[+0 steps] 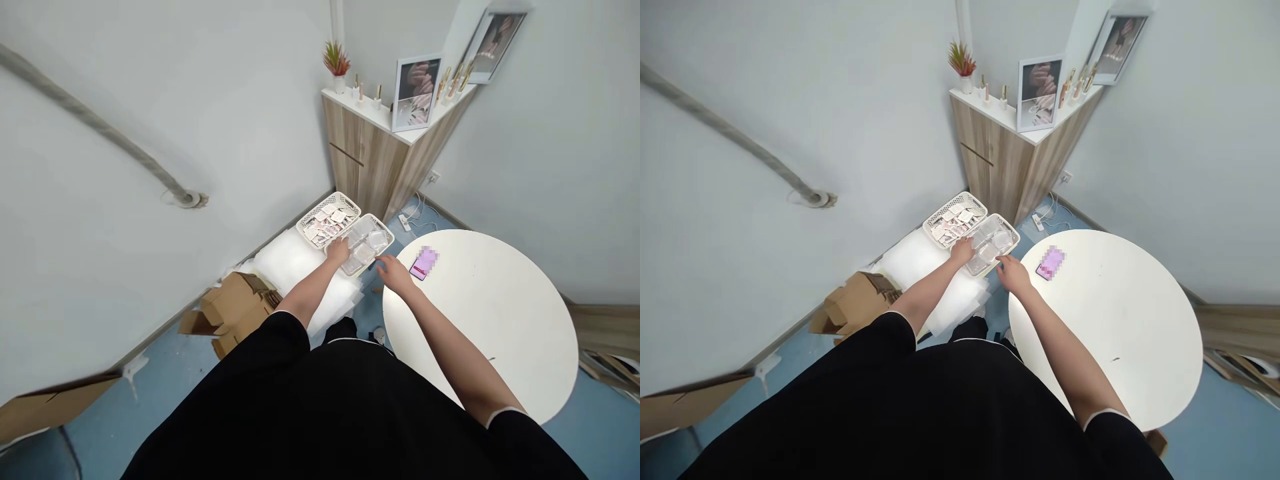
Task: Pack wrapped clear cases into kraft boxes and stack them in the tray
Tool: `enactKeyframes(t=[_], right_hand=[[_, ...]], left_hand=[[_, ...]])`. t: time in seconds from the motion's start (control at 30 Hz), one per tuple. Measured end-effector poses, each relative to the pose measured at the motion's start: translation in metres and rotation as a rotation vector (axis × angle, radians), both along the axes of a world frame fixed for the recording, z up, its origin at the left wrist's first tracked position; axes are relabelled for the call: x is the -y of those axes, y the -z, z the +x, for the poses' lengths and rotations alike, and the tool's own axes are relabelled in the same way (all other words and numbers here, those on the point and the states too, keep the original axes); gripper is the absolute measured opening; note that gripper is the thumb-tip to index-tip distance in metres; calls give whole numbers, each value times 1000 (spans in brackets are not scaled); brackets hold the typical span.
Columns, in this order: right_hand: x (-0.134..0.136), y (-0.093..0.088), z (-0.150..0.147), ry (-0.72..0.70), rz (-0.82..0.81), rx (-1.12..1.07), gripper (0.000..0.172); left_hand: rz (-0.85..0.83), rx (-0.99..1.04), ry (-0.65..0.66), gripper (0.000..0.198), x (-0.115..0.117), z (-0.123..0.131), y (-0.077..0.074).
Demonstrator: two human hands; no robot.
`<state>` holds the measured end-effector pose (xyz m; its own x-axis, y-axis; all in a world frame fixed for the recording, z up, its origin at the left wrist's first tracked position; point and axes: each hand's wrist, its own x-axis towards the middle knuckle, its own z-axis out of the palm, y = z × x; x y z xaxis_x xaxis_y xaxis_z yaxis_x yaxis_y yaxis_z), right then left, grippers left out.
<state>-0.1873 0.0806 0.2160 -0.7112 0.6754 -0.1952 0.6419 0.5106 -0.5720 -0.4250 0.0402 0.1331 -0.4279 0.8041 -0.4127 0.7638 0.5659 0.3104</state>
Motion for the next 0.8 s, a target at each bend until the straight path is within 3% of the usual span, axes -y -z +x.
enactKeyframes(t=[0.17,0.3,0.43,0.63,0.8], right_hand=[[7,14,-9,70,-48,48,36],[12,14,-12,124,-88,52,37],[18,10,-9,158,-133,28,37],[30,12,24,218,-187,-46,35],[46,13,81,266,-218,-152,34]], left_hand=[[-15,17,-8,48,-18,-10,25],[-4,-10,-7,49,-22,-11,31],[-8,-11,-58,63,-27,-10,32],[11,55,-106,63,-26,-9,24],[92,53,-249,71,-25,-1,-5]])
